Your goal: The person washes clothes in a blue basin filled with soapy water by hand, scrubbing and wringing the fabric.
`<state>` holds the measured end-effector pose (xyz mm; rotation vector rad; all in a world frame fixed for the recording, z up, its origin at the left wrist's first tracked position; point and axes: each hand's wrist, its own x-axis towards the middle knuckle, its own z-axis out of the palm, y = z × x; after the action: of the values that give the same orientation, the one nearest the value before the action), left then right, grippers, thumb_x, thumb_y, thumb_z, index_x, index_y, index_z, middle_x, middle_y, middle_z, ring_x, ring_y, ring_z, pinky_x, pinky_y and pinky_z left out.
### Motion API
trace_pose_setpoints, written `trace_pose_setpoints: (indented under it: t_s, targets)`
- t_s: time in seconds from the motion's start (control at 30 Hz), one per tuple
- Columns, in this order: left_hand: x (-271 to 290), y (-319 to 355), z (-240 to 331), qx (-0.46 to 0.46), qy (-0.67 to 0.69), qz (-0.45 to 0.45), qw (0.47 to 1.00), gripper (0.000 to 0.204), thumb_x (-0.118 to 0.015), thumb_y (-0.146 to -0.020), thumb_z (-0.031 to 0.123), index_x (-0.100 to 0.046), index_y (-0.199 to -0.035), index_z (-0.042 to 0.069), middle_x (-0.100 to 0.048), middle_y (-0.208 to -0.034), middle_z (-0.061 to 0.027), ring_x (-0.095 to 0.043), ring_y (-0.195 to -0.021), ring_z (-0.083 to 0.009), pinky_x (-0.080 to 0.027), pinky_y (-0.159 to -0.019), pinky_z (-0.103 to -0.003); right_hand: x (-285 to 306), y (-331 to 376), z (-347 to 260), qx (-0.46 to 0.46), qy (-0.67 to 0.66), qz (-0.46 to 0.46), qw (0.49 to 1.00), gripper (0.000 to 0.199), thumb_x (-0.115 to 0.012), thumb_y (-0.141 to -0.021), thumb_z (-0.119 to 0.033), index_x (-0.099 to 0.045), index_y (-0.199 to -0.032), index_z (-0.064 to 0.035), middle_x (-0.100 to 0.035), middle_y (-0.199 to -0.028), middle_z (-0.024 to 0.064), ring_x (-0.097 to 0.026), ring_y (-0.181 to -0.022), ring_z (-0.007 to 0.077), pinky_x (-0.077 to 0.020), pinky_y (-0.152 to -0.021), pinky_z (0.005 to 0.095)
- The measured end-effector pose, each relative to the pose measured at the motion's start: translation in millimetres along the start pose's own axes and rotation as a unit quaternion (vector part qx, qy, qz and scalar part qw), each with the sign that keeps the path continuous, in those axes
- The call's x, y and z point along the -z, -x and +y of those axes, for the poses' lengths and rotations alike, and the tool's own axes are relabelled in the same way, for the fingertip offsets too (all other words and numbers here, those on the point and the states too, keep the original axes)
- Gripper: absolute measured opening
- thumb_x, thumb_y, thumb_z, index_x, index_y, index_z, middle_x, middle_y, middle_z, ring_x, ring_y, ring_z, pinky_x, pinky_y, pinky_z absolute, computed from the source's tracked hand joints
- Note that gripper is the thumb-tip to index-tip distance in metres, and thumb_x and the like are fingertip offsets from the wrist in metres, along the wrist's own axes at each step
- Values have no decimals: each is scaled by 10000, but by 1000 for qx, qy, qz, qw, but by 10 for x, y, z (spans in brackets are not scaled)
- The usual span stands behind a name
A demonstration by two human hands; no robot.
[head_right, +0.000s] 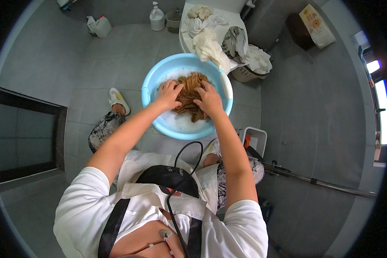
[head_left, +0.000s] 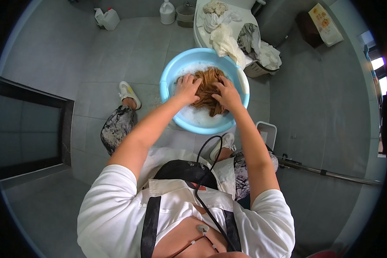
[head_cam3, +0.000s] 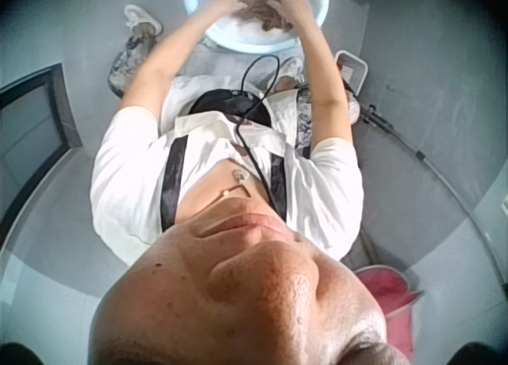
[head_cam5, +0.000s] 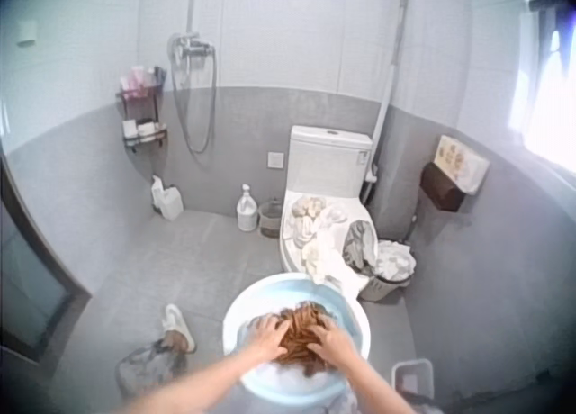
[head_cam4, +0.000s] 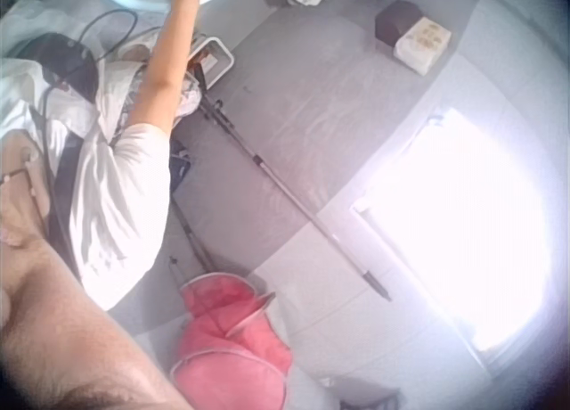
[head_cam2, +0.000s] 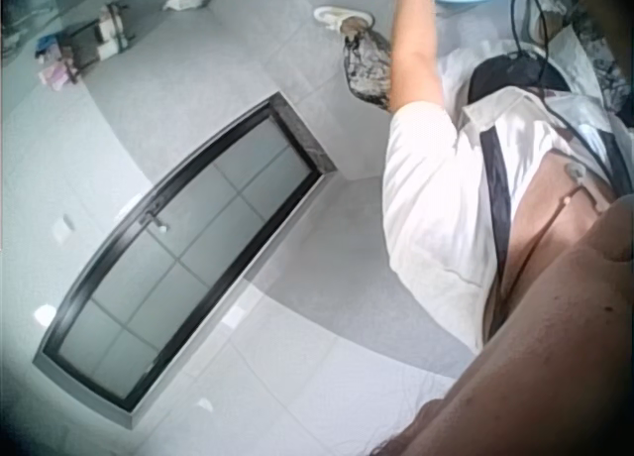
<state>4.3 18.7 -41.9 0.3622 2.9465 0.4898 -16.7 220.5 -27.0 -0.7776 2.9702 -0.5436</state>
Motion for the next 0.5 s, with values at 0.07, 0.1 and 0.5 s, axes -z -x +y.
trace_pose_setpoints:
  t_s: [0.07, 0.1, 0.5]
  targets:
    - [32, -8, 102, 13, -57, -23, 998, 885, -720, -641, 326, -212, -1347, 160, -161, -1396, -123, -120, -1294, -320, -180, -1006, -523, -126, -94, -93, -26, 67, -9, 997, 717, -716, -639, -300, -372, -1258, -183, -205, -1388, 118, -264, -1241, 318, -384, -889, 444]
    - [44, -42, 106, 41, -52, -84, 994, 987, -726, -633, 345, -101, -1375, 165, -33, -1432, -102, -61, -1310, -318, -143, -1006, -558, -159, -129, -152, -66, 82, -99, 990, 1015, -750, -588, -343, -105, -1366, -242, -47, -1424, 114, -156, -1284, 332, -376, -900, 481]
    - [-1532, -476, -629, 168, -32, -208, 963, 497, -383, -850, 179, -288, -1325, 68, -295, -1362, -116, -281, -1254, -255, -189, -1043, -326, -691, -228, -109, -149, 34, -249, 956, 866, -702, -626, -254, -200, -1322, -137, -210, -1337, 194, -388, -1134, 382, -372, -928, 377]
